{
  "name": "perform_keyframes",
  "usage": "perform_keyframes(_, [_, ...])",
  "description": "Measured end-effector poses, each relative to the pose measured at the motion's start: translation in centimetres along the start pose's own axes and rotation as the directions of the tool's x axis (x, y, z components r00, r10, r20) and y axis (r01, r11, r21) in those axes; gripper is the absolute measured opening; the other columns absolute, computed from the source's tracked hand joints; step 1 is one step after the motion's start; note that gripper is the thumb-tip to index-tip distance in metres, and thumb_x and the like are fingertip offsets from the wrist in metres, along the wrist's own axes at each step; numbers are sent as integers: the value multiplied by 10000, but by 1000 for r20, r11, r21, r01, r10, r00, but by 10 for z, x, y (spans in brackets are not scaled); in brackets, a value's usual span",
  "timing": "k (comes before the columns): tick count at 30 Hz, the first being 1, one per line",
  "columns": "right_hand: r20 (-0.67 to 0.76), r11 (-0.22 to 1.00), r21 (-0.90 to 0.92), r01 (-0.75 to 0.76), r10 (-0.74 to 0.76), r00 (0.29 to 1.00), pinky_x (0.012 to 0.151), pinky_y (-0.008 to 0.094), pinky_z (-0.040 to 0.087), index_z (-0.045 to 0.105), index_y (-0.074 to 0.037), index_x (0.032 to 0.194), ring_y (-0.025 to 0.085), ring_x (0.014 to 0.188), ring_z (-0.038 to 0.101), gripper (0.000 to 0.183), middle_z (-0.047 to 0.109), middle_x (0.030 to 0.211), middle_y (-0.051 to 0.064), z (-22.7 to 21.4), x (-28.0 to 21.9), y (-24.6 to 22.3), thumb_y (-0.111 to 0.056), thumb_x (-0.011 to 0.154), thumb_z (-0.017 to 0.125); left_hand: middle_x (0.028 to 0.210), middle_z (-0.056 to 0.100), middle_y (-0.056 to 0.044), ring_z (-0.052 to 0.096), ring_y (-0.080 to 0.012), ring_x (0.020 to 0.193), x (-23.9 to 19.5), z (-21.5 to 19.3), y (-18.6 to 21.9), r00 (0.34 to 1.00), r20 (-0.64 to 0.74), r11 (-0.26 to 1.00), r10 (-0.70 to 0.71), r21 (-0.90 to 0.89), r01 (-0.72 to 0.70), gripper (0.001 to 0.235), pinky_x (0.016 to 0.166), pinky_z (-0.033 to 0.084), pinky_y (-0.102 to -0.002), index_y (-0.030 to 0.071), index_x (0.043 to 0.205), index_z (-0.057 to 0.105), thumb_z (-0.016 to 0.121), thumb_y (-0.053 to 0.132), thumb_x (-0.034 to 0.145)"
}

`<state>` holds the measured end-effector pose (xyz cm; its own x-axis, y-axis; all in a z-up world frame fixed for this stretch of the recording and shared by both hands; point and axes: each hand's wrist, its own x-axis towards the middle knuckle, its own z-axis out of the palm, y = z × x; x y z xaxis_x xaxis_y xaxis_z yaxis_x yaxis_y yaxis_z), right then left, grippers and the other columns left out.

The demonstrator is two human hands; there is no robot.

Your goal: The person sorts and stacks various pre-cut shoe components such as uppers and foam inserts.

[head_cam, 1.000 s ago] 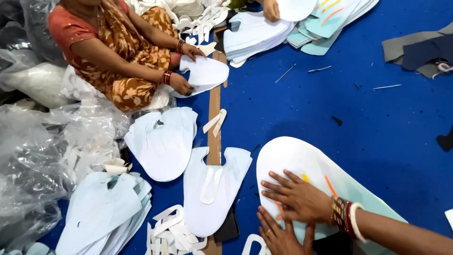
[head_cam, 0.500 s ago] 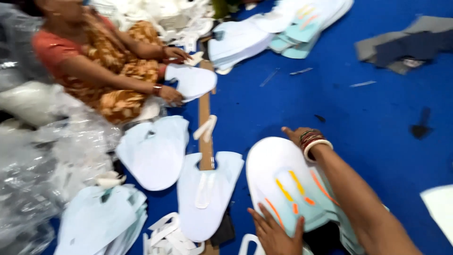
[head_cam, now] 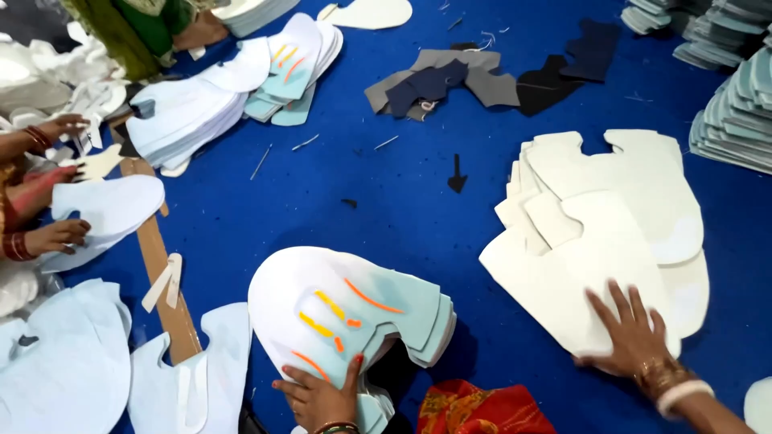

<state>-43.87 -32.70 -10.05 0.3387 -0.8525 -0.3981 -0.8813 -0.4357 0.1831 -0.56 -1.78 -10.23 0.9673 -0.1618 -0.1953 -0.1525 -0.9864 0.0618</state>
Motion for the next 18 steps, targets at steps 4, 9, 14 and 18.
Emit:
perform_keyframes(4, [127, 981, -167, 99, -78, 989, 1216, 612, 246, -64, -477, 1599, 416, 1609, -14, 1528, -112, 1771, 99, 47, -10, 27, -947, 438, 810, 1590, 24, -377, 128, -453, 1498, 11, 20, -13, 988, -152, 982, 33, -179, -60, 1527, 1159, 230, -541, 10, 1580, 21, 568, 978, 534])
perform_keyframes(9, [129, 960, -132, 246, -230, 965, 1023, 265, 607, 469, -382, 1451, 101, 1224, 703, 563, 608, 1395, -90, 43, 63, 43, -272, 927, 642, 1625, 29, -353, -19, -460, 1529, -4, -20, -6, 902, -417, 921, 114, -297, -254, 1227, 1129, 108, -666, 114, 1567, 170, 688, 742, 649])
perform_keyframes(14, [99, 885, -296, 359, -346, 933, 981, 260, 606, 451, -401, 1526, 95, 1170, 720, 572, 645, 1361, -59, -136, 33, 22, -309, 979, 592, 1655, 76, -336, -1, -521, 1541, -85, -171, 57, 647, -608, 544, 460, -383, -747, 1094, 1180, 62, -663, 66, 1592, 251, 783, 541, 763])
perform_keyframes(18, [145, 709, -199, 677, -662, 736, 962, 316, 548, 445, -418, 1532, 120, 1227, 653, 571, 632, 1366, -48, -265, -47, -29, -408, 976, 574, 1603, 331, -291, 209, -564, 1461, -107, -209, 72, 297, -714, 352, 634, -75, -933, 907, 1155, 23, -654, 96, 1510, 496, 791, 548, 781])
